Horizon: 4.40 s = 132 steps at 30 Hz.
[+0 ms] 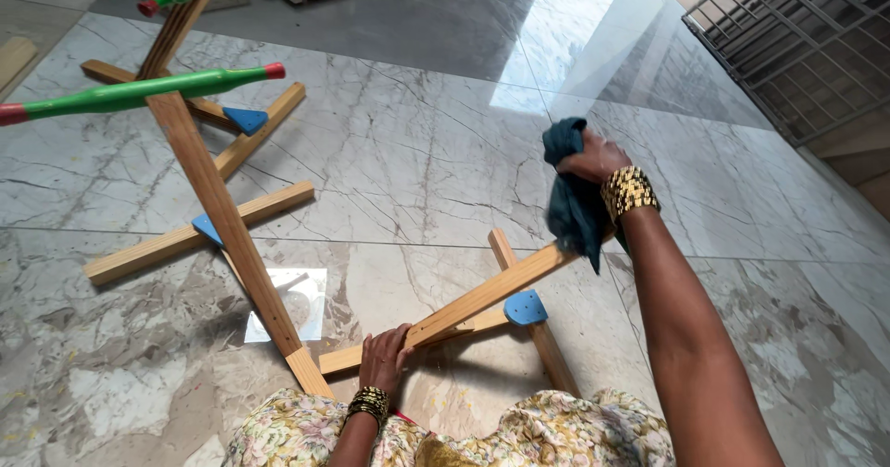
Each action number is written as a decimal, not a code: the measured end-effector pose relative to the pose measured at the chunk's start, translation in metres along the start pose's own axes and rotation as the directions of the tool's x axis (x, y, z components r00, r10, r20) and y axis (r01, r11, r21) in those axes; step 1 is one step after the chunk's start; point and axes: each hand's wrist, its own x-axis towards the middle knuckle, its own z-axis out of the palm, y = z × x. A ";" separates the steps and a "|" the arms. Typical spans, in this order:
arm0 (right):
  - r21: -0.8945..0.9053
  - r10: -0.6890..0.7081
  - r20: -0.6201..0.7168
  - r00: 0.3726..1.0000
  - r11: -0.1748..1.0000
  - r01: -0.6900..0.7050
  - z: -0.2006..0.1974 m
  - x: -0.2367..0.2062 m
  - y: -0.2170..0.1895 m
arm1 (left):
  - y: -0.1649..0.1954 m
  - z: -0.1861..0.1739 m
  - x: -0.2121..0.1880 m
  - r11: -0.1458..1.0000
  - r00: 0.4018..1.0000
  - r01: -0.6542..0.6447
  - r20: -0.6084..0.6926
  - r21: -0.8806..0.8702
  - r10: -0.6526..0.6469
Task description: The person sits on a tiled floor and wipes wooden A-frame stands fitted with green painted bars using a dark cloth. They lift and reposition each stand, wipe the wooden arms and green bars, and move to the next stand one at a time.
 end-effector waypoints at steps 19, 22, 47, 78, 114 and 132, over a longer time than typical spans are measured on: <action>0.008 -0.740 -0.207 0.641 0.653 0.757 0.244 -0.303 -0.009 | -0.020 -0.007 -0.006 0.840 0.890 0.412 0.041 0.353 -0.454; 0.311 -0.453 -0.016 0.891 0.845 0.435 0.242 -0.319 0.005 | -0.018 -0.002 -0.005 0.809 0.870 0.481 -0.066 0.339 -0.489; 0.295 0.057 0.018 0.998 0.954 -0.060 0.312 -0.205 0.162 | -0.049 -0.057 0.002 0.487 0.364 0.826 -0.391 -0.284 -0.845; 0.288 -0.135 0.107 0.985 0.953 0.100 0.343 -0.277 0.088 | -0.025 -0.044 0.018 0.985 0.981 0.152 0.132 -0.079 -0.141; -0.242 -0.716 -0.220 0.663 0.698 0.673 0.261 -0.080 -0.154 | -0.132 -0.094 0.013 0.222 0.506 0.589 0.141 -0.777 -0.851; 0.375 -0.816 0.154 0.558 0.571 0.731 0.393 -0.267 -0.120 | -0.099 -0.048 0.021 0.976 0.979 0.200 0.016 0.082 -0.202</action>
